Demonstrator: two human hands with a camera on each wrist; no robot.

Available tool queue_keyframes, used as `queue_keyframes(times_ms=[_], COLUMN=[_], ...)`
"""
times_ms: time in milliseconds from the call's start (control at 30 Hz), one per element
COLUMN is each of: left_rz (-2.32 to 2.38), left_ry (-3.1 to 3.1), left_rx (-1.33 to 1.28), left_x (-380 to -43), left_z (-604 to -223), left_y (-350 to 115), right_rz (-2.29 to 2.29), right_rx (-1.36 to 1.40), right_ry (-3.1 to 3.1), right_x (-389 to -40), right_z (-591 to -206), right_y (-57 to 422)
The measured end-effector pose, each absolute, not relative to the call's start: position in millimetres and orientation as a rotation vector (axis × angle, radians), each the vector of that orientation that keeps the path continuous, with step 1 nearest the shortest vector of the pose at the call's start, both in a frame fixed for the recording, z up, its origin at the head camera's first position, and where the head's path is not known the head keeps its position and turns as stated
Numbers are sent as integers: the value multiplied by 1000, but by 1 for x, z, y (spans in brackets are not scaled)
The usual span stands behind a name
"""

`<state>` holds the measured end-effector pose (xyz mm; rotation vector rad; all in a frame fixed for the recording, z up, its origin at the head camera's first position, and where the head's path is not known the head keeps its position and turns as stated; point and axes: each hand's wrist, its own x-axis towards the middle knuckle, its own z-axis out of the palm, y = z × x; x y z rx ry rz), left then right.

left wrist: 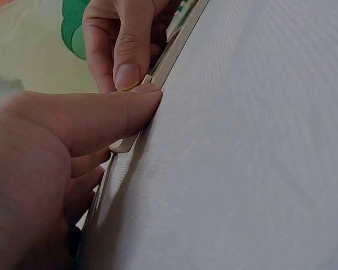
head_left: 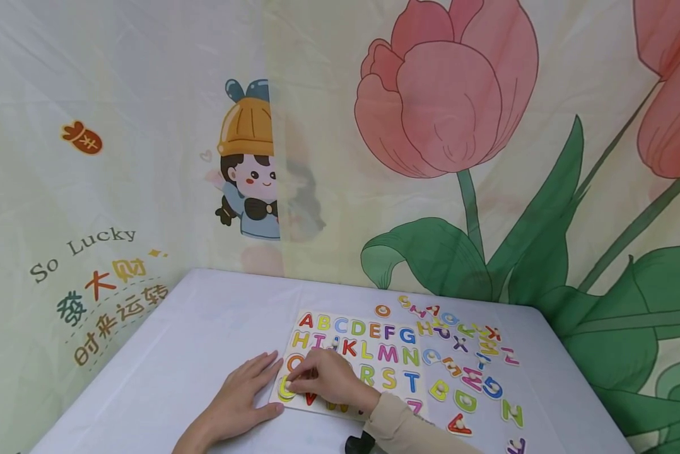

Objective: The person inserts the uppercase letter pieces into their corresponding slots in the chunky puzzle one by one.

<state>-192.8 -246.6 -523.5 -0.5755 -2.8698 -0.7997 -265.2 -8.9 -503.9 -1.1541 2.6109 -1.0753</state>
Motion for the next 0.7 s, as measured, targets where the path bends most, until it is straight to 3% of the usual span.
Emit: queue_keyframes(times_ms=[700], left_rz=[-799], left_ry=[-2888], left_rx=[-567], left_x=[-194], left_z=[-524], left_y=[-246], right_rz=[-1072], right_rx=[-1104], right_ry=[2602], right_x=[-262], right_z=[-504], right_y=[-11])
